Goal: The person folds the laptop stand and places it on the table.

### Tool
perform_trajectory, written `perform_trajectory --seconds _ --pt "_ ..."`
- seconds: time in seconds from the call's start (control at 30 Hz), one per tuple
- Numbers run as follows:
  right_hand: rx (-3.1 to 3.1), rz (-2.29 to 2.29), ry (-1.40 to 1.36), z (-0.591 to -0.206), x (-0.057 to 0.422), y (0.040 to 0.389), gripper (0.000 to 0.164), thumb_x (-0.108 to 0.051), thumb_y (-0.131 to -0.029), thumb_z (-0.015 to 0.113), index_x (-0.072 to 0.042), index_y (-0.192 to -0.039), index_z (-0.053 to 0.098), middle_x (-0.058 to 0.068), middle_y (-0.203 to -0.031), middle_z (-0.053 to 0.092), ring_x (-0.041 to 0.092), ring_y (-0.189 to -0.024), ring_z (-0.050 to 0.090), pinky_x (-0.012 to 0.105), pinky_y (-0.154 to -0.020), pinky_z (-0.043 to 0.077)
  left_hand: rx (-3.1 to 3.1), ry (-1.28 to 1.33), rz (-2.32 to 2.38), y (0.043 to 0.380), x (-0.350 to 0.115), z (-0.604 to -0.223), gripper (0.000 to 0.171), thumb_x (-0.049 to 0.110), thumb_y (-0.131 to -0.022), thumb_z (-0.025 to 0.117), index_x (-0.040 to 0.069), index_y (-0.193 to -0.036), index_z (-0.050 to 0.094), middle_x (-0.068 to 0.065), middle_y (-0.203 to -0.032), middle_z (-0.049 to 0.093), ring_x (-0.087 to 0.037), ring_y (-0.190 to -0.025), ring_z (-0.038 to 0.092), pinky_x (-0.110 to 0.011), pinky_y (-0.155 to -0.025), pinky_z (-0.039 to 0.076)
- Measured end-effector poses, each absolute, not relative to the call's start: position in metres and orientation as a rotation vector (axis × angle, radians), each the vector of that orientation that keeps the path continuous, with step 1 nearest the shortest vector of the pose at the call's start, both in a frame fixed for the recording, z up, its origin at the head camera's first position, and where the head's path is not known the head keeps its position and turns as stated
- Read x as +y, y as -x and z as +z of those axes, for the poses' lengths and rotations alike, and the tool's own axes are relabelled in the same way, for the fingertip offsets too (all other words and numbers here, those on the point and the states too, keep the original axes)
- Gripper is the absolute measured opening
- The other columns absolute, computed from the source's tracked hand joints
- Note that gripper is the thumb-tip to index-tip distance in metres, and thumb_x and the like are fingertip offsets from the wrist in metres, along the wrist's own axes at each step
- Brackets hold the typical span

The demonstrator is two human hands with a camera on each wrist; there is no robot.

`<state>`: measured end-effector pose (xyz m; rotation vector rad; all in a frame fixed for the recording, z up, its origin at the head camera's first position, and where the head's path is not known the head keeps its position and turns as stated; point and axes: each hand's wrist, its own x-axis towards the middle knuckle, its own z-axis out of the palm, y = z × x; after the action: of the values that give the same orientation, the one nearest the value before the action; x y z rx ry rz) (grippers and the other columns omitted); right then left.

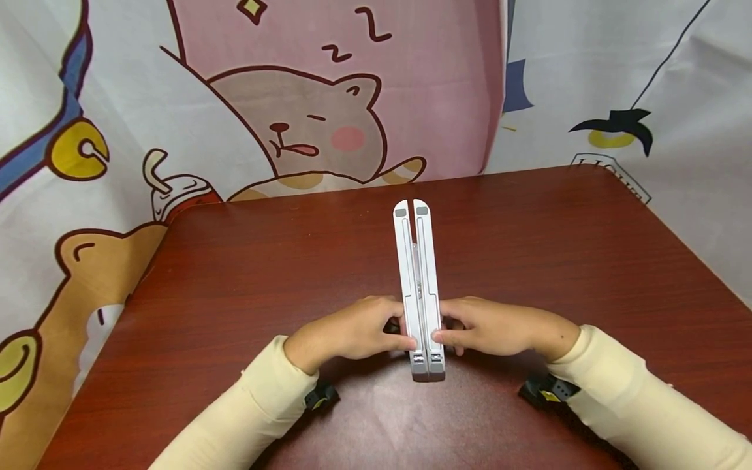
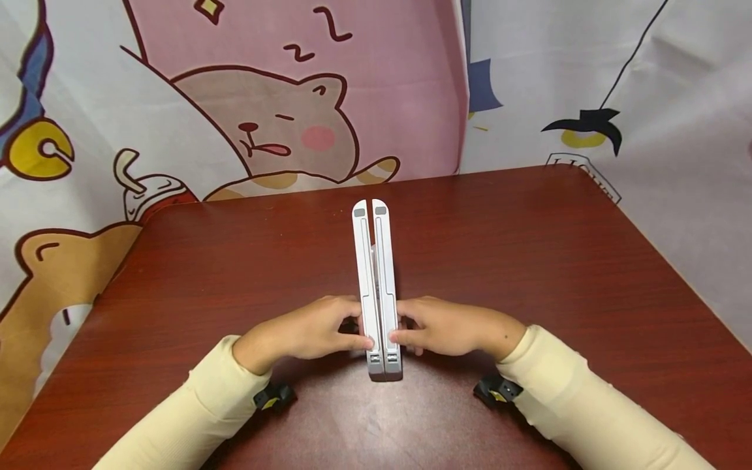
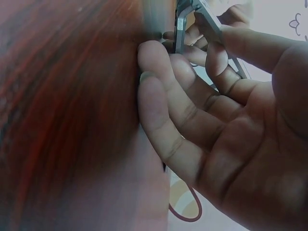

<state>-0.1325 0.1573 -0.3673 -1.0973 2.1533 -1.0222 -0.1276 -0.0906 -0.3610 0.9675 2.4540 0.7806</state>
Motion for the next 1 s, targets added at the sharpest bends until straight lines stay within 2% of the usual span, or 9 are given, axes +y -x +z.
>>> perform_trajectory --seconds 0.17,0.47,0.73,1.0 --pt "2.163 -1.013 1.105 -0.3669 0.1567 0.1322 0.019 -0.026 -0.103 0.055 -0.011 -0.115 0.06 -0.001 -0.096 0.067 0.007 -0.068 0.063 0.025 -0.066 0.053 2.463 -0.987 0.753 0.1273 -0.09 -0.36 0.017 0.031 -0.09 0.074 0.021 -0.079 0.065 0.008 -0.075 0.064 -0.004 -0.074 0.055 -0.023 -0.072 0.045" --pt "2.158 -1.015 1.122 -0.3675 0.1556 0.1332 0.019 -0.025 -0.103 0.055 -0.011 -0.116 0.06 -0.001 -0.095 0.067 0.007 -0.068 0.063 0.025 -0.065 0.053 2.472 -1.007 0.721 0.1266 -0.0881 -0.3581 0.017 0.031 -0.091 0.073 0.02 -0.082 0.065 0.008 -0.079 0.064 -0.014 -0.085 0.062 -0.026 -0.076 0.045" --pt "2.15 -1.007 1.126 -0.3676 0.1553 0.1335 0.02 -0.025 -0.103 0.054 -0.01 -0.116 0.06 0.001 -0.099 0.067 0.006 -0.068 0.063 0.025 -0.066 0.053 2.481 -1.013 0.682 0.126 -0.0875 -0.3573 0.017 0.031 -0.091 0.073 0.02 -0.084 0.064 0.007 -0.081 0.064 -0.014 -0.086 0.061 -0.026 -0.076 0.045" --pt "2.129 -1.035 1.103 -0.368 0.1559 0.1341 0.019 -0.023 -0.103 0.056 -0.01 -0.116 0.06 0.0 -0.095 0.067 0.008 -0.067 0.063 0.025 -0.065 0.053 2.486 -1.033 0.675 0.1271 -0.0879 -0.358 0.018 0.034 -0.092 0.072 0.021 -0.084 0.063 0.009 -0.081 0.063 -0.014 -0.085 0.061 -0.025 -0.077 0.045"
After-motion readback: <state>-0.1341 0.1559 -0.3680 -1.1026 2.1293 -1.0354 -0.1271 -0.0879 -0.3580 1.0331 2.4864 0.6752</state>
